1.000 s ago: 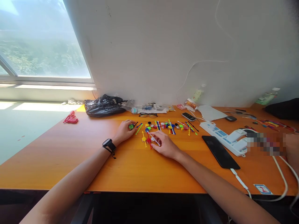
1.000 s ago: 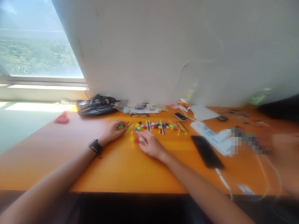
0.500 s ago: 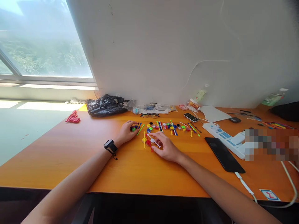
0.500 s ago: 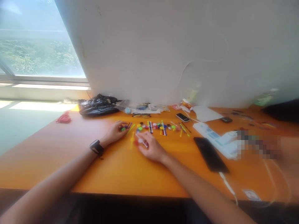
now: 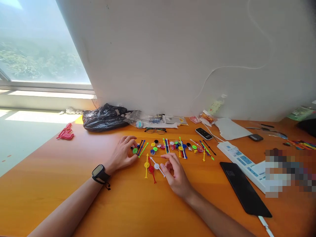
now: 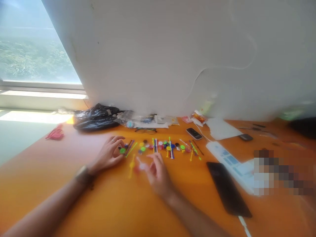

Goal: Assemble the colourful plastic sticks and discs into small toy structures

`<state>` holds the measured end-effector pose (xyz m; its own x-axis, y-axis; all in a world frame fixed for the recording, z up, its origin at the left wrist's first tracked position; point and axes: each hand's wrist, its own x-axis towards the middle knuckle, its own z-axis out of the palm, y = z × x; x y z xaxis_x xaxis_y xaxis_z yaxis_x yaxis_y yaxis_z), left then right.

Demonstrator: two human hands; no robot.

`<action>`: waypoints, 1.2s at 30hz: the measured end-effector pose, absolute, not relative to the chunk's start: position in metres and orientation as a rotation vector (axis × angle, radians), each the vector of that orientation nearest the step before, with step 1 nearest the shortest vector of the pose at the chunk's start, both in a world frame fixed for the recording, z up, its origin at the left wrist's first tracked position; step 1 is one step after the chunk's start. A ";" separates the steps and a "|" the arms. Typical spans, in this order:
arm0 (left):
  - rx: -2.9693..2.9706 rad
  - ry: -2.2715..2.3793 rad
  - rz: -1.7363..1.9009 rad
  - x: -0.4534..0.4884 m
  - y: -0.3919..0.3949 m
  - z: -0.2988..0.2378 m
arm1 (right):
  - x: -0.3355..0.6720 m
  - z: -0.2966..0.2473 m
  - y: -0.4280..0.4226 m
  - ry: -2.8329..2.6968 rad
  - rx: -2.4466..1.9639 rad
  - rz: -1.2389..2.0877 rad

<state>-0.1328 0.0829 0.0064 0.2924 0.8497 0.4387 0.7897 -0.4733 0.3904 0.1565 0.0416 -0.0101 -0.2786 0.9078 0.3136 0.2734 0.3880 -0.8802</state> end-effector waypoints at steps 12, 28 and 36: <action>2.121 1.444 1.283 -0.126 0.085 0.002 | 0.159 -0.009 0.046 -1.738 -1.072 0.992; 2.037 2.067 1.084 -0.127 0.097 -0.018 | 0.169 0.006 0.050 -1.928 -1.011 0.762; 1.749 1.844 1.307 -0.137 0.102 -0.016 | 0.168 0.004 0.047 -1.981 -0.987 0.804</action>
<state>-0.1372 0.1019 -0.0157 -0.2260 0.9019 0.3682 0.6460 -0.1442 0.7496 0.1681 0.0466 0.0045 -0.4067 0.8434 0.3510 0.3600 0.5011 -0.7869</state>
